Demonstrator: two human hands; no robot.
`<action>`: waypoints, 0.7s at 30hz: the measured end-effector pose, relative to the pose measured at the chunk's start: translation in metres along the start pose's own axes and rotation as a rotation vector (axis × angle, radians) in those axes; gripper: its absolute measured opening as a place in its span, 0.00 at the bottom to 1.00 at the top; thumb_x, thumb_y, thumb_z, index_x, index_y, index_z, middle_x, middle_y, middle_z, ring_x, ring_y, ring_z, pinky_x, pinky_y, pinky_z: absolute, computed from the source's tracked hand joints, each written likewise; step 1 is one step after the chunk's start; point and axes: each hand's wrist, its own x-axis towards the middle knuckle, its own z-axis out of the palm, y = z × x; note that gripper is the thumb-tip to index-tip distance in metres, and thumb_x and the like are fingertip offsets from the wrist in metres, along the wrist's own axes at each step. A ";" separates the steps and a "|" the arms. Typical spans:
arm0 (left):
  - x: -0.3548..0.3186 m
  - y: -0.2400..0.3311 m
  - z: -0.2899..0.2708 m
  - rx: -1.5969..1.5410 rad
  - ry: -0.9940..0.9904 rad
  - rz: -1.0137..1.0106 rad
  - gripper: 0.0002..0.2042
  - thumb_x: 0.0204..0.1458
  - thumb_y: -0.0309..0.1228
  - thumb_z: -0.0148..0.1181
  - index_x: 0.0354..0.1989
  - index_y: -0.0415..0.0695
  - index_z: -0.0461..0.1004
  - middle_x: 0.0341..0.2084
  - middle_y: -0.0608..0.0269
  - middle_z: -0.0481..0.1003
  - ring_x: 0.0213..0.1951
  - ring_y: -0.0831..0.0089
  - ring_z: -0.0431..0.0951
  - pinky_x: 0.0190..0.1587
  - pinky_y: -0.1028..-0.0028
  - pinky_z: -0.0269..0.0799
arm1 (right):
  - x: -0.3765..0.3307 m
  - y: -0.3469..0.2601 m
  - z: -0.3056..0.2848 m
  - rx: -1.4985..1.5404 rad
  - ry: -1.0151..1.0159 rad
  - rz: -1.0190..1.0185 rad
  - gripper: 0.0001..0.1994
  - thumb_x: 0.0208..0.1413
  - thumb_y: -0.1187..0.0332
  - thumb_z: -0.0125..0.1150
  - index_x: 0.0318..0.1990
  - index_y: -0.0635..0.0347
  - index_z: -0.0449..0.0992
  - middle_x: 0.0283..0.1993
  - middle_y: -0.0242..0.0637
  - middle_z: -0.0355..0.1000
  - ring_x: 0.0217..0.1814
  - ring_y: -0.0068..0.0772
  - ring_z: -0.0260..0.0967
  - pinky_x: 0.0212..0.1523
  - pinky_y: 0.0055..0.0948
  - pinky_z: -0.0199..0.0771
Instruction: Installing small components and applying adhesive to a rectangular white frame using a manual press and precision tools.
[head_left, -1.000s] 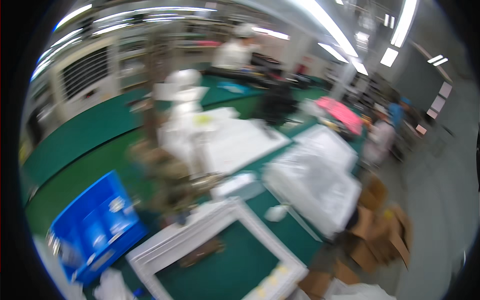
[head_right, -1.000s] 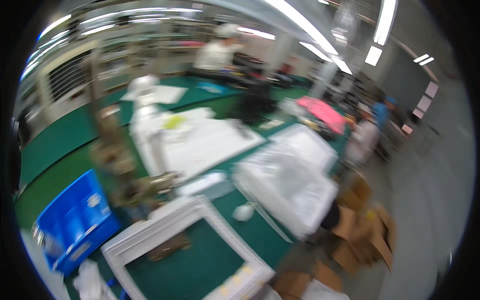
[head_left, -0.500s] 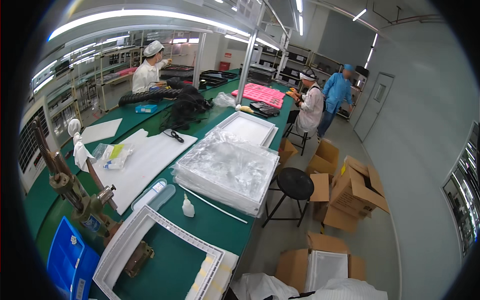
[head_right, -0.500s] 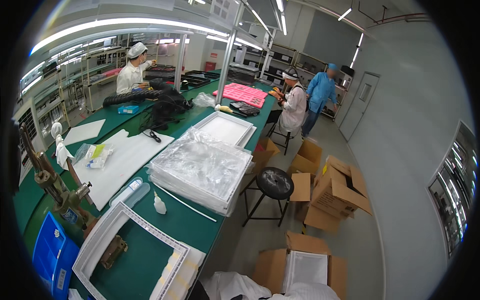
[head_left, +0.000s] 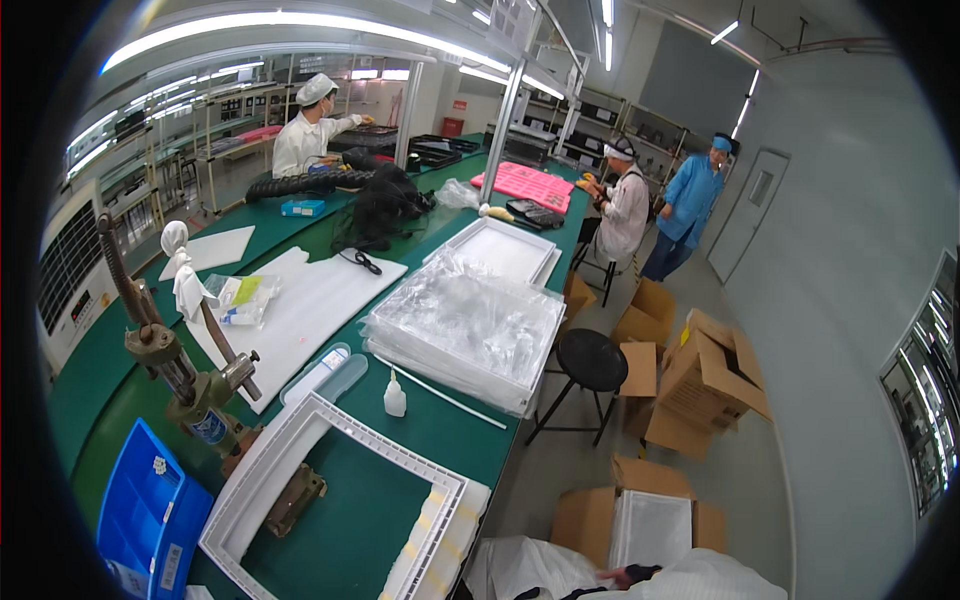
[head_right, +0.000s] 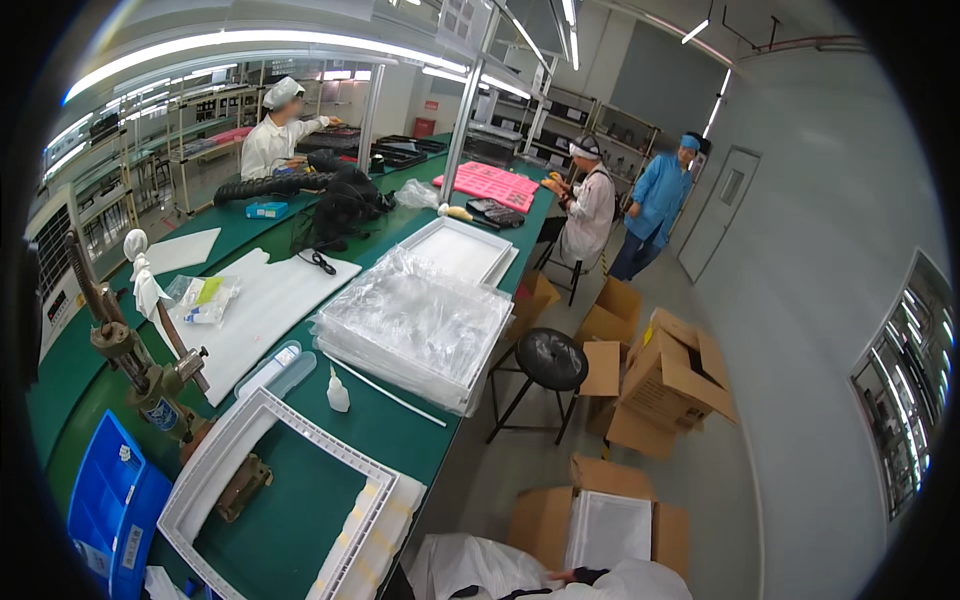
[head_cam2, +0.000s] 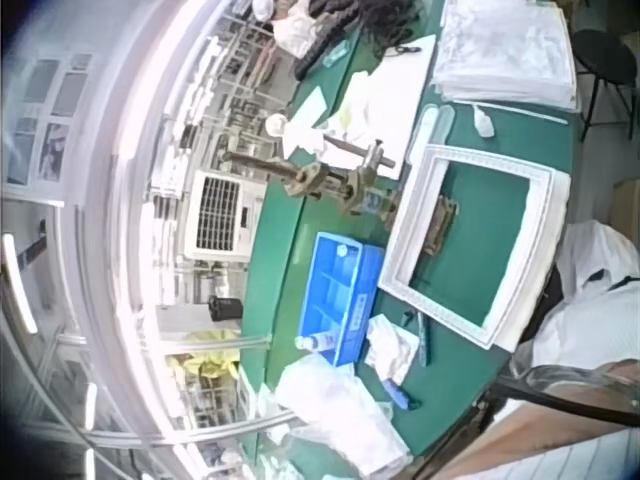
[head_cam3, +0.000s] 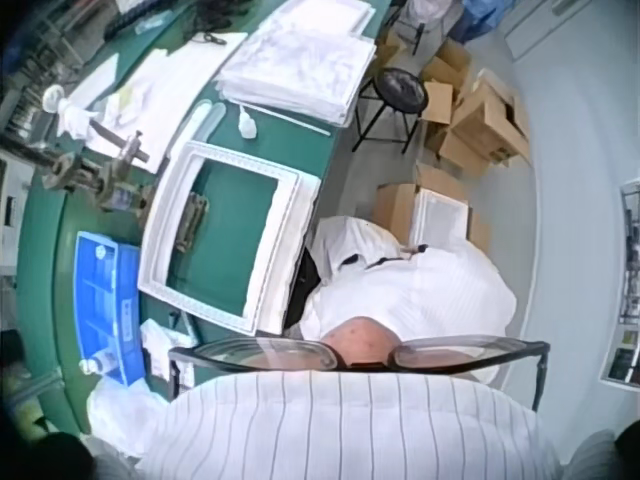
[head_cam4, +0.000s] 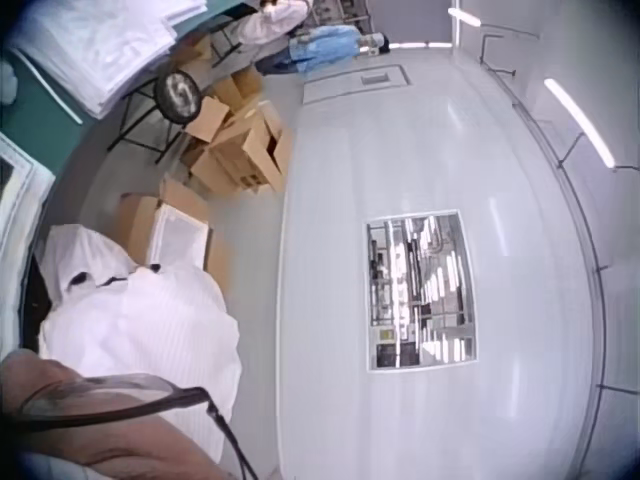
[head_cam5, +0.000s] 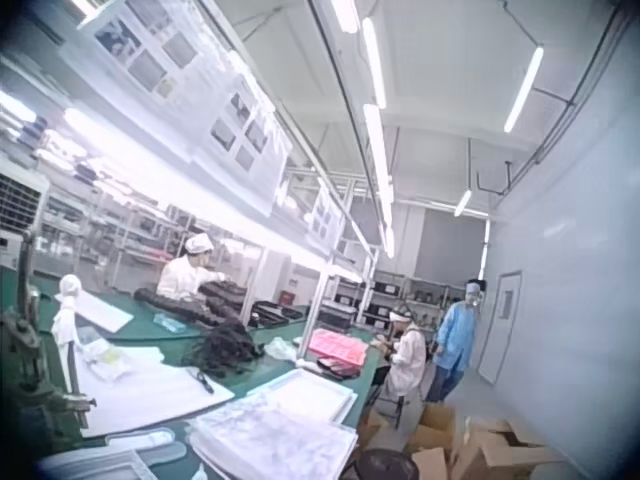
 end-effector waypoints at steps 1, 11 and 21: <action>-0.002 -0.004 -0.002 0.000 0.003 -0.011 0.11 0.60 0.32 0.54 0.43 0.41 0.79 0.29 0.55 0.77 0.34 0.64 0.78 0.38 0.70 0.73 | -0.007 0.021 -0.012 0.042 0.043 0.062 0.16 0.67 0.56 0.47 0.33 0.59 0.71 0.28 0.42 0.73 0.31 0.44 0.72 0.23 0.33 0.69; -0.031 -0.038 -0.016 0.008 0.076 -0.108 0.10 0.60 0.33 0.54 0.42 0.41 0.79 0.27 0.54 0.77 0.33 0.63 0.79 0.37 0.70 0.73 | -0.024 0.147 -0.103 0.431 0.407 0.454 0.17 0.67 0.56 0.47 0.33 0.59 0.72 0.29 0.44 0.74 0.32 0.48 0.75 0.23 0.35 0.70; -0.146 -0.114 0.008 -0.023 0.142 -0.331 0.11 0.60 0.33 0.54 0.41 0.42 0.80 0.25 0.54 0.77 0.31 0.62 0.79 0.35 0.70 0.74 | 0.151 0.048 -0.133 -0.056 -0.625 0.464 0.21 0.65 0.55 0.48 0.58 0.54 0.74 0.54 0.30 0.77 0.58 0.29 0.71 0.56 0.34 0.69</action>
